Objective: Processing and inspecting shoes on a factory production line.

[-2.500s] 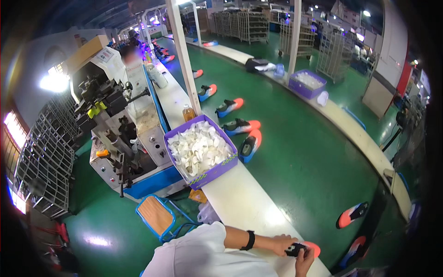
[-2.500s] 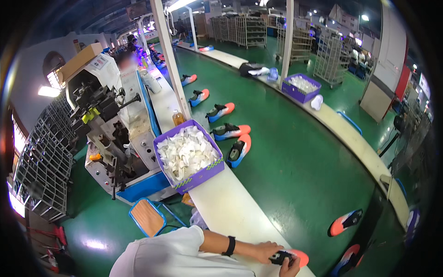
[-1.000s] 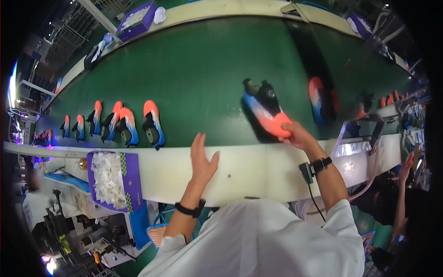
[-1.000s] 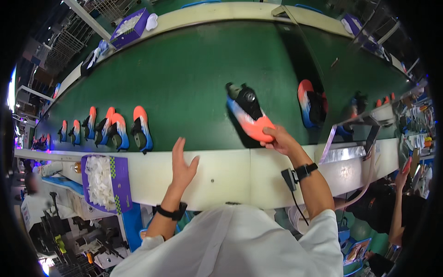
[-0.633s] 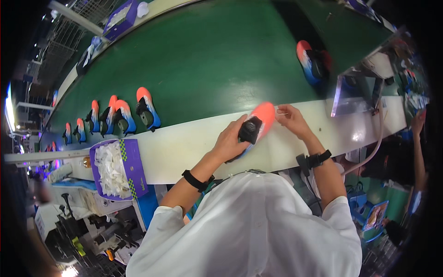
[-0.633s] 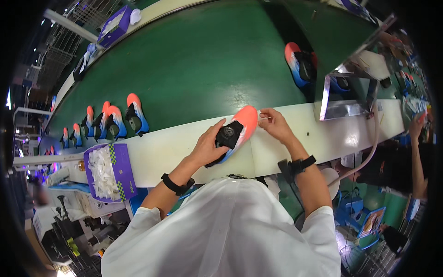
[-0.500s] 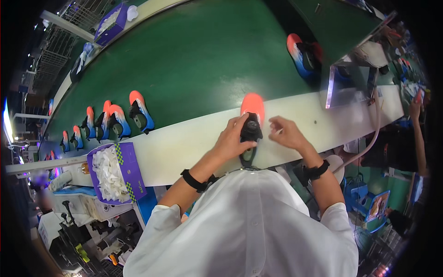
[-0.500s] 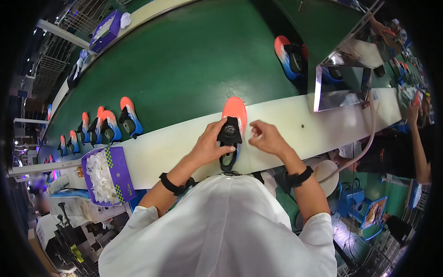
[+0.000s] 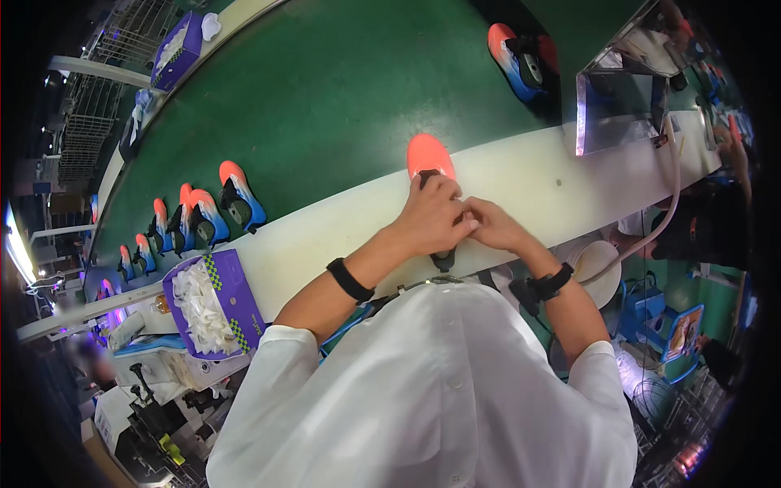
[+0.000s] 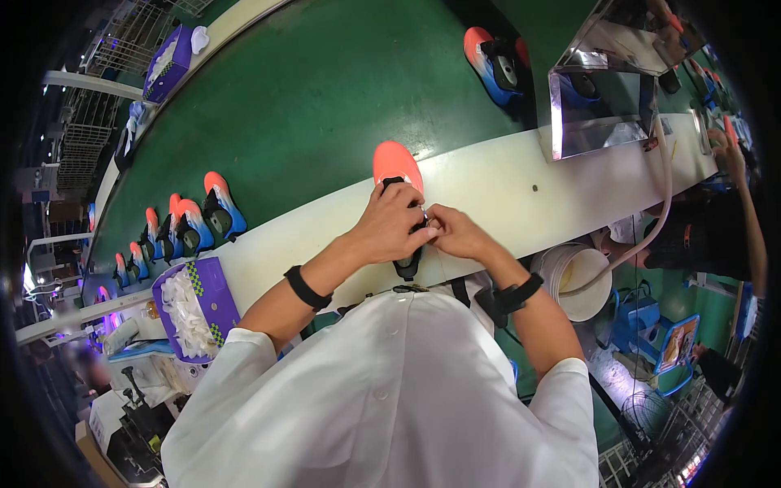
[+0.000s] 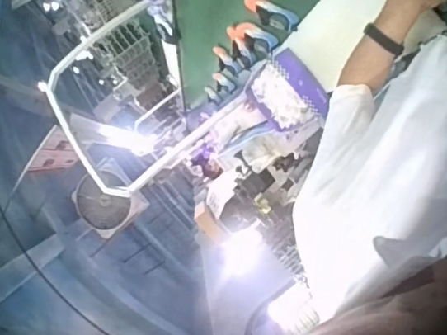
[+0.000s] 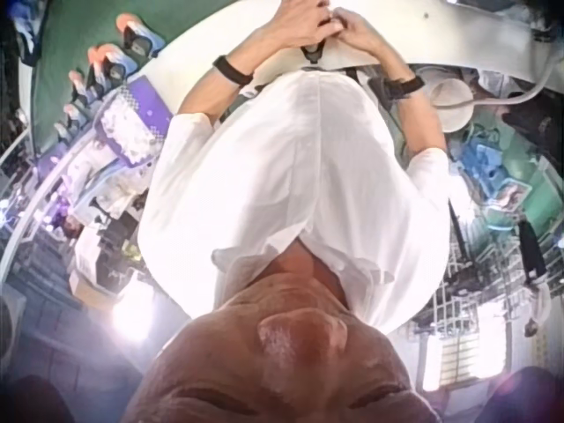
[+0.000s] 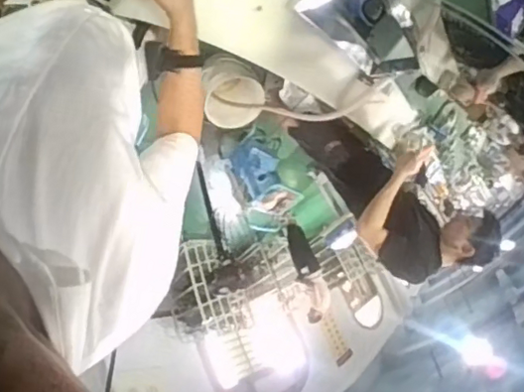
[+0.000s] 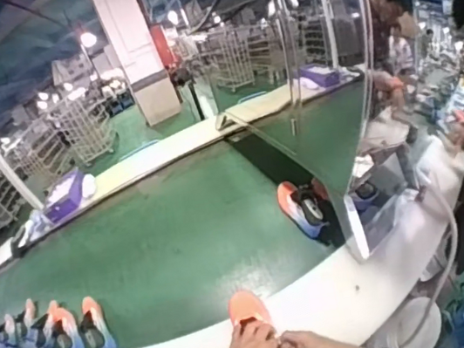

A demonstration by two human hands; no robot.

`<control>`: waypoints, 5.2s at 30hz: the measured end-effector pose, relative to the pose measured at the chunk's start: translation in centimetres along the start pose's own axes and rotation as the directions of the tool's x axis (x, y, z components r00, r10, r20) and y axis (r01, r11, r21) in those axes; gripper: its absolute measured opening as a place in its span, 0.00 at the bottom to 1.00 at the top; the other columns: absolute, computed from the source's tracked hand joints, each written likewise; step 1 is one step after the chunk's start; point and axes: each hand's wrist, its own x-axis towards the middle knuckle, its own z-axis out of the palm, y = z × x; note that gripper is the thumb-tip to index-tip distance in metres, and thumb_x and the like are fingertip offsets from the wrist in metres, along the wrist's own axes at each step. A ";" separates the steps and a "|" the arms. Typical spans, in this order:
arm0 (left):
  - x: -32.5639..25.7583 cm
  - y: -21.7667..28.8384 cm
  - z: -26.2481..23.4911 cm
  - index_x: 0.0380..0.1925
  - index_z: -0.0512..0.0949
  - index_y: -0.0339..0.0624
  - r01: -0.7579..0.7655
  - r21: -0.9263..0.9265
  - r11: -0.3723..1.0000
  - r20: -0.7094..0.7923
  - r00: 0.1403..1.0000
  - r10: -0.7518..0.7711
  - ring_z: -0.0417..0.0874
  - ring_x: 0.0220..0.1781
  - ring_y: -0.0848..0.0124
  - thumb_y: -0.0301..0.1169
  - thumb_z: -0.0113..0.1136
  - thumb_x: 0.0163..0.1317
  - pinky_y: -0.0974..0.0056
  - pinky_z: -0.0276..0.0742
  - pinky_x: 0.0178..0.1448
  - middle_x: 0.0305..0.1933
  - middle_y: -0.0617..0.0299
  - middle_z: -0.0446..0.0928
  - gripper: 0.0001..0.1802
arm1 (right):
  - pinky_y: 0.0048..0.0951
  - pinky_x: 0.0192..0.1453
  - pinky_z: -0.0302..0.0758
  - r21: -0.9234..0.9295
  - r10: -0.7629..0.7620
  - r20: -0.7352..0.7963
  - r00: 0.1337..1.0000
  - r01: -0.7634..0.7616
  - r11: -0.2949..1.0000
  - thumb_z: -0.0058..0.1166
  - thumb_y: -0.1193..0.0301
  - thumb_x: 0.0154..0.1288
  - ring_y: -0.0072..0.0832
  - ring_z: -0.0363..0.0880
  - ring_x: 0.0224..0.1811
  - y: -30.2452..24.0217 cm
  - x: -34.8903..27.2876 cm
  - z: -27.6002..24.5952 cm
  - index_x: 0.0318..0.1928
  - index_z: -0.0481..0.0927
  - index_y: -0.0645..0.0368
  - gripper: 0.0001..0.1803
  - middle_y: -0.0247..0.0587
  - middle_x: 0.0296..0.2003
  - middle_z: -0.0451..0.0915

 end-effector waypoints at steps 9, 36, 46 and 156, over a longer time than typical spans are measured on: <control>-6.4 -1.9 3.8 0.58 0.67 0.36 0.407 -0.803 0.436 0.110 0.820 -0.562 0.75 0.58 0.61 0.23 0.55 0.55 0.60 0.75 0.56 0.57 0.49 0.73 0.27 | 0.39 0.53 0.69 -0.553 -0.624 -0.029 0.781 0.508 0.660 0.52 0.84 0.48 0.45 0.71 0.50 -4.2 5.0 -0.3 0.50 0.74 0.57 0.24 0.46 0.44 0.74; -0.8 0.1 3.9 0.41 0.70 0.37 0.150 -0.508 0.848 -0.379 0.845 -0.376 0.72 0.43 0.55 0.26 0.69 0.40 0.57 0.70 0.47 0.40 0.53 0.71 0.26 | 0.32 0.48 0.72 -0.443 -0.461 0.031 0.887 0.426 0.789 0.56 0.80 0.49 0.41 0.72 0.47 -7.0 1.1 -2.1 0.44 0.76 0.62 0.18 0.47 0.40 0.74; -0.4 0.4 4.7 0.35 0.74 0.39 0.063 -0.548 0.834 -0.404 0.853 -0.330 0.71 0.43 0.53 0.23 0.70 0.38 0.55 0.69 0.48 0.39 0.53 0.72 0.21 | 0.41 0.39 0.73 -0.650 -0.337 -0.214 0.917 0.125 0.750 0.58 0.61 0.54 0.47 0.76 0.33 -4.7 2.5 -1.3 0.31 0.77 0.63 0.16 0.52 0.27 0.76; -5.9 9.0 -1.1 0.49 0.74 0.37 0.298 -0.919 0.257 0.346 0.923 0.170 0.76 0.47 0.51 0.29 0.46 0.64 0.58 0.71 0.52 0.45 0.46 0.76 0.15 | 0.32 0.51 0.69 -0.104 -0.036 0.290 0.956 0.069 0.992 0.51 0.77 0.60 0.37 0.72 0.45 -6.3 -15.0 -4.1 0.45 0.80 0.59 0.13 0.41 0.40 0.80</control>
